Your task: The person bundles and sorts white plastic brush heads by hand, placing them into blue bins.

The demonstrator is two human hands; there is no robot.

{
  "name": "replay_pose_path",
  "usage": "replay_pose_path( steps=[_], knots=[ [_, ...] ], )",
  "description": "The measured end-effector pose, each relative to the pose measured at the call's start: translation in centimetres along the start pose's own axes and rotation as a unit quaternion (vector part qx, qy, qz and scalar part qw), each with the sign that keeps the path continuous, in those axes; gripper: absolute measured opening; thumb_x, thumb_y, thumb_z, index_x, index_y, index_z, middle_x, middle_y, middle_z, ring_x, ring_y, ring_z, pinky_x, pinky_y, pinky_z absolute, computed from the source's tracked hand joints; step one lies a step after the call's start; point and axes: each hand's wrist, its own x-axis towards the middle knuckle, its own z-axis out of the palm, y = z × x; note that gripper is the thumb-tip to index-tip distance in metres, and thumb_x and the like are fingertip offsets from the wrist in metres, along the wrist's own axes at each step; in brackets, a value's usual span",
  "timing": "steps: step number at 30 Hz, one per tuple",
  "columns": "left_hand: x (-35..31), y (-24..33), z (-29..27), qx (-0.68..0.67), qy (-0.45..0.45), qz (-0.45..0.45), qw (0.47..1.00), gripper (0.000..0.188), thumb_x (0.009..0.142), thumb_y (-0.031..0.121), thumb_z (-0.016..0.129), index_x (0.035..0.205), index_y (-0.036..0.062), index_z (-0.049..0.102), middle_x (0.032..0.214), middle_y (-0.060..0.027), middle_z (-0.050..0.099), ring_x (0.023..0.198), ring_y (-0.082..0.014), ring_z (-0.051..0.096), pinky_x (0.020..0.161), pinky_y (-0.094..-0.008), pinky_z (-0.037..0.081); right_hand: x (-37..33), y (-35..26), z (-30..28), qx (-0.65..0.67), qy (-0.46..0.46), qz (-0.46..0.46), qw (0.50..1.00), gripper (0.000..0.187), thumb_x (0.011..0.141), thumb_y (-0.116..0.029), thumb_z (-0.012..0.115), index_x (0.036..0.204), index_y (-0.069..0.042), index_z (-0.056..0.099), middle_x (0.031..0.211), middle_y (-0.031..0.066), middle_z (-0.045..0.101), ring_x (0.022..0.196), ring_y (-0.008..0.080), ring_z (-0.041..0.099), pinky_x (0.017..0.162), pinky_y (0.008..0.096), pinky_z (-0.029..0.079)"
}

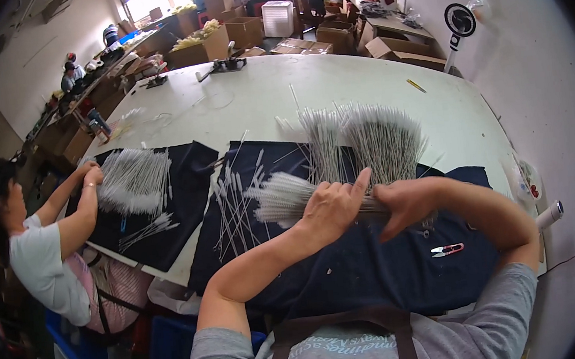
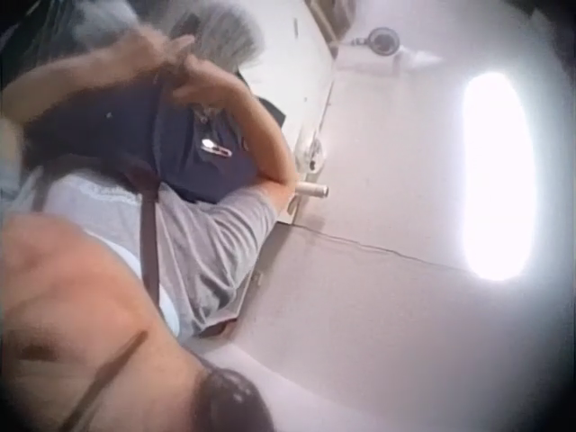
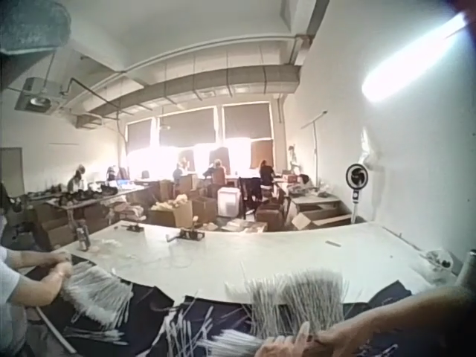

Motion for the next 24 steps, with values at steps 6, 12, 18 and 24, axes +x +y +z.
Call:
replay_pose_path(
  steps=[6, 12, 18, 24],
  knots=[
    [-1.9, 2.8, -1.8, -0.131, 0.062, -0.101, 0.984, 0.032, 0.065, 0.015, 0.067, 0.090, 0.0071, 0.049, 0.080, -0.0109, 0.059, 0.073, -0.0310, 0.059, 0.066, -0.0416, 0.044, -3.5, -7.3, -3.6, -0.284, -0.062, 0.104, 0.951, 0.035, 0.063, -0.027, 0.071, 0.082, -0.003, 0.054, 0.074, 0.0154, 0.062, 0.072, 0.0343, 0.062, 0.065, 0.0420, 0.049],
    [-1.1, 5.2, -3.8, -0.341, 0.041, -0.171, 0.923, 0.033, 0.066, 0.016, 0.065, 0.092, 0.0057, 0.048, 0.078, -0.0169, 0.059, 0.077, -0.0373, 0.059, 0.066, -0.0460, 0.046, -1.7, -11.9, -3.6, -0.411, -0.089, 0.033, 0.907, 0.032, 0.061, -0.021, 0.068, 0.085, -0.004, 0.056, 0.072, 0.0125, 0.063, 0.070, 0.0299, 0.063, 0.063, 0.0394, 0.049],
    [-3.7, 3.7, -2.3, -0.435, 0.124, -0.164, 0.877, 0.032, 0.069, 0.013, 0.068, 0.096, 0.0038, 0.053, 0.079, -0.0136, 0.061, 0.071, -0.0311, 0.060, 0.067, -0.0350, 0.048, -1.9, -14.8, -4.0, -0.399, 0.204, -0.069, 0.891, 0.054, 0.063, -0.037, 0.072, 0.103, -0.005, 0.056, 0.097, 0.0119, 0.062, 0.091, 0.0270, 0.060, 0.079, 0.0386, 0.045],
    [-5.7, 2.8, 0.0, -0.469, 0.122, -0.173, 0.857, 0.053, 0.069, 0.010, 0.069, 0.117, 0.0036, 0.047, 0.083, -0.0092, 0.062, 0.079, -0.0196, 0.062, 0.073, -0.0297, 0.048, 1.0, -9.9, 0.6, -0.202, 0.272, -0.096, 0.936, 0.064, 0.074, -0.053, 0.061, 0.114, -0.004, 0.051, 0.112, 0.0151, 0.056, 0.105, 0.0326, 0.053, 0.085, 0.0406, 0.044]
  ],
)
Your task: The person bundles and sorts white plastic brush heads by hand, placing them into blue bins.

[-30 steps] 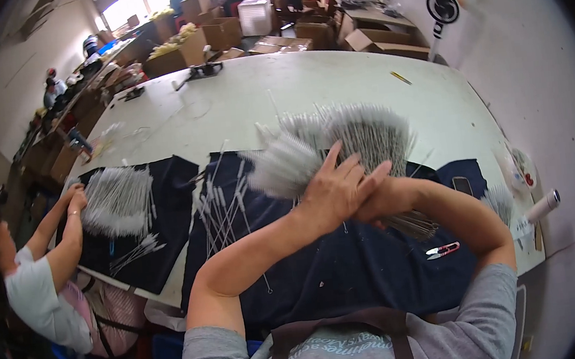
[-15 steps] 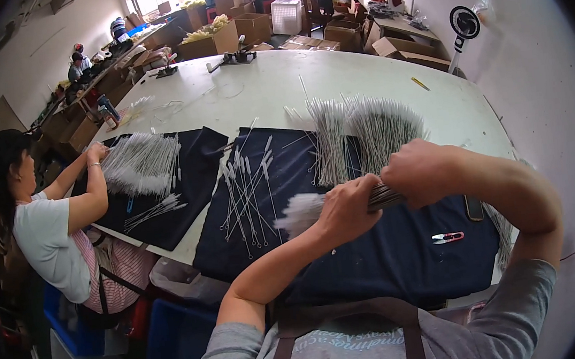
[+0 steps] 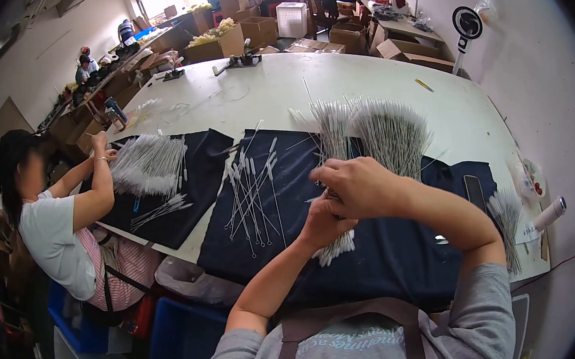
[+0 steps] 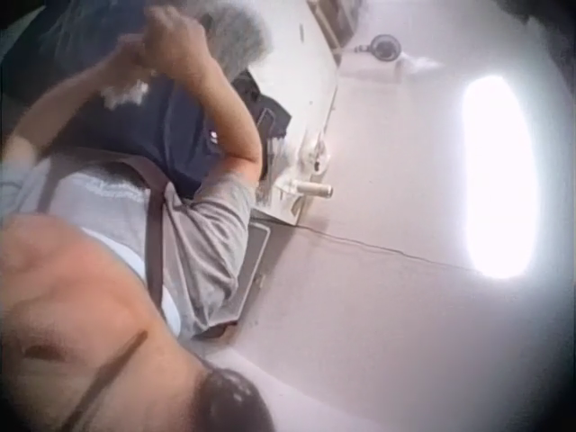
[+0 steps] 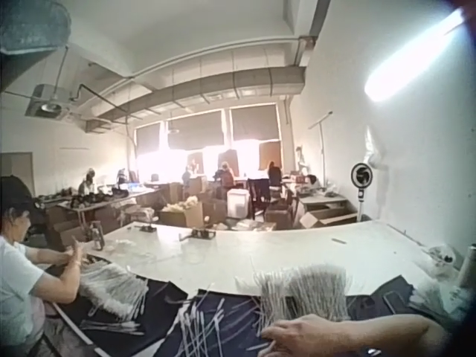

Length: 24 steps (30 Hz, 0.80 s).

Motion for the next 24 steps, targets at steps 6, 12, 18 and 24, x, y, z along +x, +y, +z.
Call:
replay_pose_path(
  steps=[6, 12, 18, 24],
  knots=[
    [-0.9, -1.9, 0.0, 0.035, -0.032, 0.017, 0.999, 0.056, 0.069, 0.011, 0.069, 0.116, 0.0012, 0.042, 0.090, -0.0114, 0.060, 0.082, -0.0207, 0.062, 0.073, -0.0312, 0.048, 1.4, 0.5, 0.4, 0.175, 0.180, -0.149, 0.956, 0.068, 0.077, -0.059, 0.054, 0.116, -0.004, 0.052, 0.110, 0.0152, 0.059, 0.107, 0.0305, 0.055, 0.088, 0.0393, 0.045],
    [1.5, -1.5, 1.0, -0.473, 0.120, -0.038, 0.872, 0.041, 0.072, 0.008, 0.067, 0.107, 0.0041, 0.046, 0.077, 0.0009, 0.059, 0.069, -0.0150, 0.059, 0.061, -0.0300, 0.047, 1.8, -1.6, 2.5, 0.090, 0.034, -0.156, 0.983, 0.041, 0.076, -0.048, 0.060, 0.095, -0.012, 0.064, 0.097, 0.0056, 0.063, 0.097, 0.0249, 0.060, 0.077, 0.0357, 0.050],
    [2.6, -0.7, -2.2, -0.115, -0.015, -0.085, 0.990, 0.025, 0.073, 0.006, 0.068, 0.094, 0.0040, 0.055, 0.072, 0.0038, 0.056, 0.063, -0.0065, 0.052, 0.056, -0.0239, 0.044, 4.6, 4.0, 2.9, 0.592, 0.045, -0.049, 0.803, 0.058, 0.089, -0.051, 0.040, 0.123, -0.004, 0.048, 0.117, 0.0132, 0.056, 0.108, 0.0232, 0.054, 0.092, 0.0360, 0.041],
    [2.9, -0.5, -1.2, -0.145, 0.001, -0.093, 0.985, 0.014, 0.074, 0.004, 0.068, 0.085, 0.0026, 0.061, 0.076, 0.0020, 0.060, 0.071, -0.0061, 0.055, 0.064, -0.0239, 0.046, -2.8, 8.1, 8.3, 0.707, 0.164, 0.059, 0.686, 0.064, 0.087, -0.051, 0.046, 0.128, -0.002, 0.041, 0.125, 0.0133, 0.049, 0.115, 0.0204, 0.048, 0.097, 0.0348, 0.036]
  ],
)
